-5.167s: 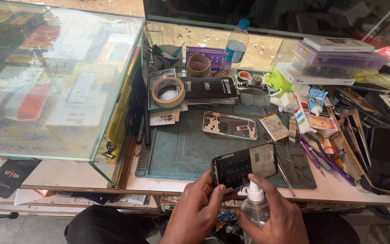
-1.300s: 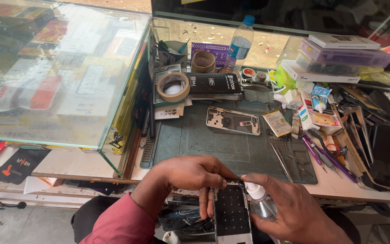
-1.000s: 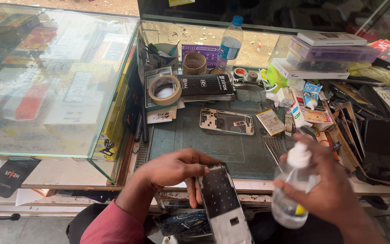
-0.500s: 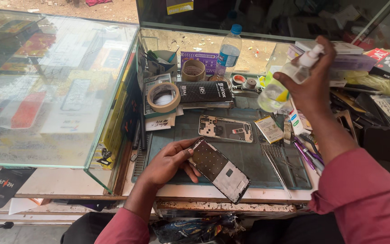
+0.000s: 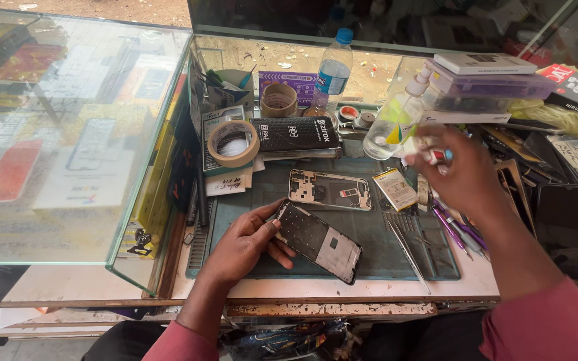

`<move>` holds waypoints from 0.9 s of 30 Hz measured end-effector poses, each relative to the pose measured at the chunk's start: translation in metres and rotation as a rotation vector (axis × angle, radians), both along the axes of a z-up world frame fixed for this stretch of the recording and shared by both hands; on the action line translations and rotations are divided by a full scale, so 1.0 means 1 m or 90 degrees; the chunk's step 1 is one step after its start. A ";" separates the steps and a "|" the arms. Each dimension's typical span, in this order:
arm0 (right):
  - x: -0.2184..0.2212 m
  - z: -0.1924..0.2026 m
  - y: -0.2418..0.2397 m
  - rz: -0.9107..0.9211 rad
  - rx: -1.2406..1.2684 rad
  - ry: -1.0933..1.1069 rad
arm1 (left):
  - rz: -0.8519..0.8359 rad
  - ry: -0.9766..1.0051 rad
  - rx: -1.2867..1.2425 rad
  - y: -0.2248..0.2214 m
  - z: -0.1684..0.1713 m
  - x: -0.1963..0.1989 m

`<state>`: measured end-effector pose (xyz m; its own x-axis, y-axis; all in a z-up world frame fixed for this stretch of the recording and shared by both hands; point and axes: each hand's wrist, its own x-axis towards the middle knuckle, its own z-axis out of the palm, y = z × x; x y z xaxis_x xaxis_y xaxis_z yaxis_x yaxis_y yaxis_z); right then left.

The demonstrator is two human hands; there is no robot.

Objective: The person disassembles a smartphone by prying open the casing and removing the back cover. They then use tweezers to peel off a protective film from the internal components and apply a liquid from a spray bottle to the device's interior.

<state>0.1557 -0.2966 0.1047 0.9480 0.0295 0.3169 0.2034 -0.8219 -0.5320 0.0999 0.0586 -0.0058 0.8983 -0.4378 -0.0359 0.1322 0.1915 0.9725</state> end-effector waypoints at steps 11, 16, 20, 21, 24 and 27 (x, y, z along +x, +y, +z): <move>-0.098 -0.075 0.007 -0.005 -0.084 0.123 | 0.022 0.069 0.072 -0.006 0.014 -0.006; -0.096 -0.110 -0.024 0.056 0.274 0.205 | 0.018 0.067 0.202 0.006 0.020 -0.010; -0.108 -0.137 -0.041 0.087 0.634 0.175 | 0.026 0.056 0.226 0.010 0.018 -0.010; -0.111 -0.143 -0.044 0.061 0.749 0.196 | 0.025 0.057 0.236 0.010 0.017 -0.010; -0.113 -0.153 -0.050 0.113 1.011 0.188 | 0.021 0.068 0.234 0.008 0.015 -0.009; -0.115 -0.157 -0.054 0.161 1.097 0.155 | 0.038 0.072 0.240 0.005 0.015 -0.009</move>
